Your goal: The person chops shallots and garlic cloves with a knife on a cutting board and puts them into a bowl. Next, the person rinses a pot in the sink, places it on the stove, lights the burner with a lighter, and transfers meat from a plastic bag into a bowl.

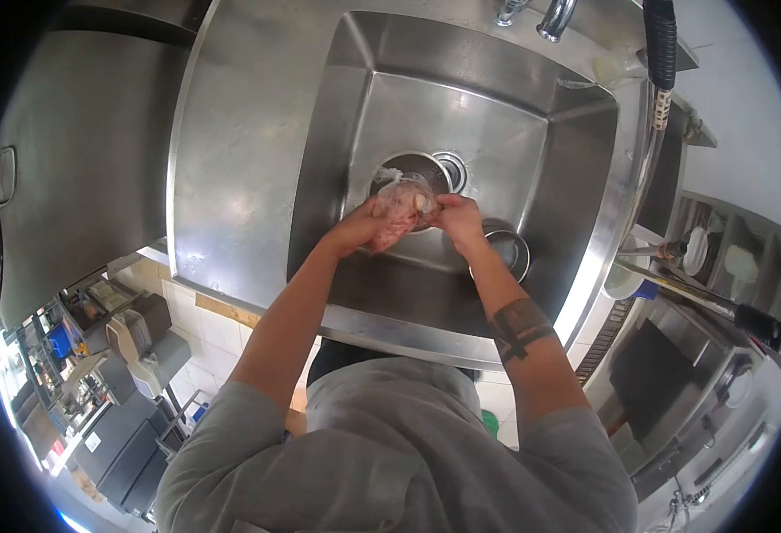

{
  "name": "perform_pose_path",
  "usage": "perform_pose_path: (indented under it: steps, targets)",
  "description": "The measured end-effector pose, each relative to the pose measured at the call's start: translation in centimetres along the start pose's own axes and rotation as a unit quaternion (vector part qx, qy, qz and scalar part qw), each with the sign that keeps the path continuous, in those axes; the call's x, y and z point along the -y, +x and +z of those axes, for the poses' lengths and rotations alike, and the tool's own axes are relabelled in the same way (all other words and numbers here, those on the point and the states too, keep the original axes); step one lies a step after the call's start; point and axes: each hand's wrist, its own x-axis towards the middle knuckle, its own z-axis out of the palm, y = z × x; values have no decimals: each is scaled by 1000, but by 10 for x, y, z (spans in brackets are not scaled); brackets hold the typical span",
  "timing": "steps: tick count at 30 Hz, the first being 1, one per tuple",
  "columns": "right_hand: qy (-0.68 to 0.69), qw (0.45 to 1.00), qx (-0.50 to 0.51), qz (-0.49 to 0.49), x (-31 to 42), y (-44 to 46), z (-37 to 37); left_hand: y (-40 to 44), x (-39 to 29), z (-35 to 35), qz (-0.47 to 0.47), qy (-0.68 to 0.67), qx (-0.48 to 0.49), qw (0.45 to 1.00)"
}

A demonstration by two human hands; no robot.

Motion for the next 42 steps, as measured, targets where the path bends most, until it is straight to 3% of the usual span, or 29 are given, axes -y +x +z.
perform_pose_path:
  steps: [3, 5, 6, 8, 12, 14, 17, 21, 23, 27, 29, 30, 33, 37, 39, 41, 42]
  targets:
    - [-68, 996, -47, -44, -12, 20, 2, -5, -21, 9, -19, -25, 47, 998]
    - [-138, 988, -61, -26, -5, 20, 9, 19, 5, 5, 4, 73, -47, 996]
    - [-138, 988, -60, -26, -1, 16, 14, 38, 29, 1, 4, 73, -48, 996]
    - [-413, 885, -62, -204, 3, 7, 21, 64, 58, -2, 14, 183, -175, 967]
    - [-414, 880, -85, -217, -11, 14, 22, 33, 6, 16, -14, 291, -231, 928]
    - [-389, 886, -87, -237, -14, 13, 23, 27, 6, 22, 89, 363, -286, 882]
    - [-369, 898, -95, -221, -11, 4, 20, 26, 9, 24, 162, 401, -299, 851]
    - [-281, 941, -84, -167, -11, -11, 15, 16, 8, 27, 156, 385, -296, 860]
    - [-273, 926, -99, -240, -14, -7, 13, 9, -7, 37, 81, 359, -318, 874]
    - [-236, 938, -136, -215, 3, -27, 30, 2, -25, 38, 109, 354, -315, 874]
    - [-224, 914, -168, -292, -11, -35, 26, -6, -21, 40, 142, 329, -335, 872]
    - [-253, 869, -192, -379, -14, -33, 26, -7, -22, 39, 117, 336, -337, 872]
    - [-238, 908, -182, -293, -6, -45, 29, -21, -25, 39, 168, 311, -327, 877]
    - [-227, 915, -182, -281, -10, -43, 24, -29, -7, 38, 217, 334, -263, 879]
    - [9, 990, -103, -94, -17, -66, 26, -41, 2, 42, 261, 351, -216, 873]
    - [86, 992, -76, -52, -20, -82, 27, -61, 3, 49, 306, 368, -169, 862]
    - [141, 988, -61, -10, -23, -90, 28, -74, 1, 55, 316, 387, -88, 862]
